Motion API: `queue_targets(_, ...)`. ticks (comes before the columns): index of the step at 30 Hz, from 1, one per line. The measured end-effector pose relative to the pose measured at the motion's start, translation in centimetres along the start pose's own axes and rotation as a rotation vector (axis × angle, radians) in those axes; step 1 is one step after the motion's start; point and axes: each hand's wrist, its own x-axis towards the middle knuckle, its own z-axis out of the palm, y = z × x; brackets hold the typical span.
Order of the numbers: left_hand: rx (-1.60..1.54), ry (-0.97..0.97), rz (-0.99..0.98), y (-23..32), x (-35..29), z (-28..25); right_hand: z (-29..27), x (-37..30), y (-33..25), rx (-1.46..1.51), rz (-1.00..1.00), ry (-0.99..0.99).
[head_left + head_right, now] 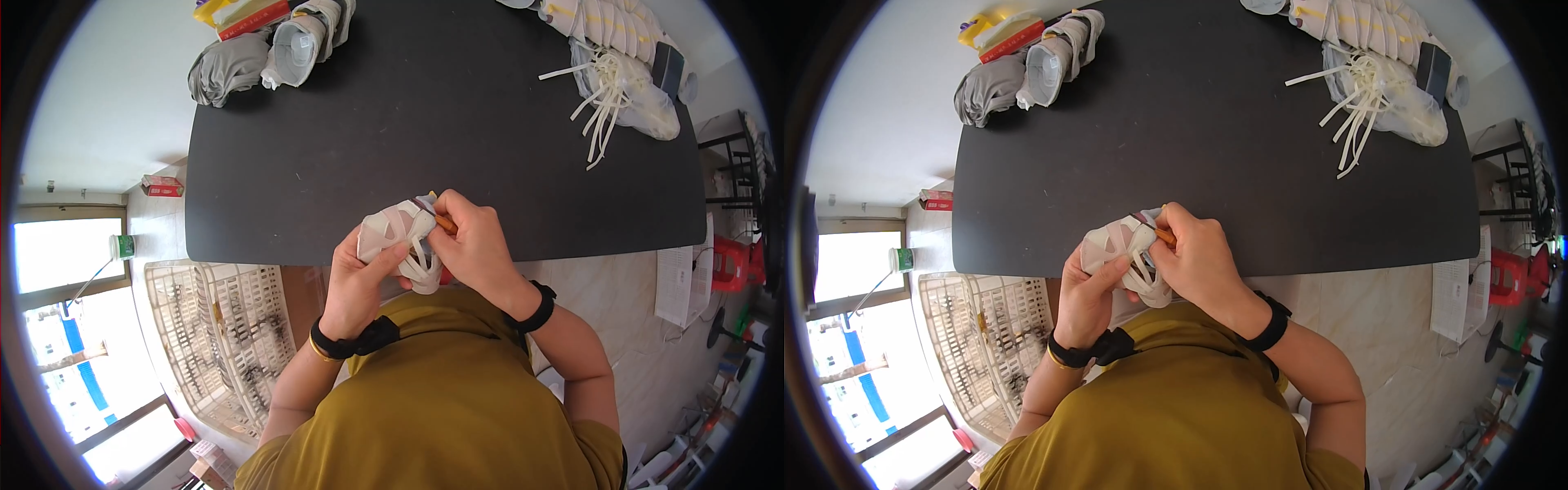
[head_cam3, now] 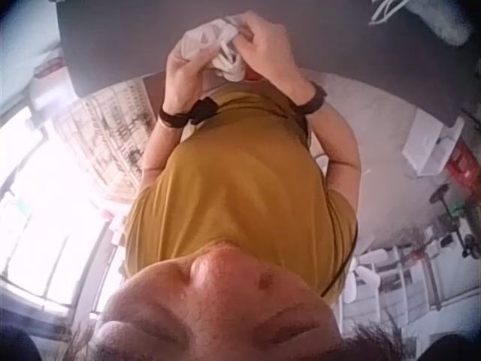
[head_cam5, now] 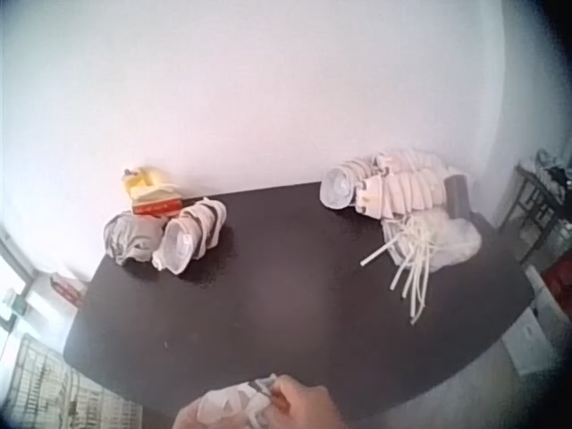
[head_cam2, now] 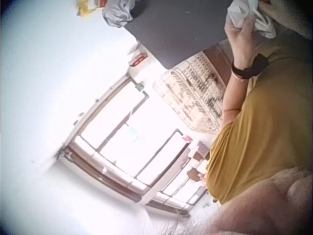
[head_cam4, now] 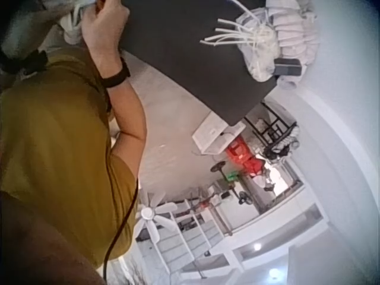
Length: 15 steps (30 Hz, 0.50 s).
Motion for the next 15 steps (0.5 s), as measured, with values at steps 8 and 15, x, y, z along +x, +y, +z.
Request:
queue_targets(8,0.018,-0.002,-0.003,0.4,-0.1,-0.8,0.2,-0.1,-0.1,-0.012,0.023,0.009)
queue_targets(15,0.126,-0.021,-0.072,3.8,1.9,-2.4,-3.8,-0.4,-0.8,-0.213,-0.092,-0.425)
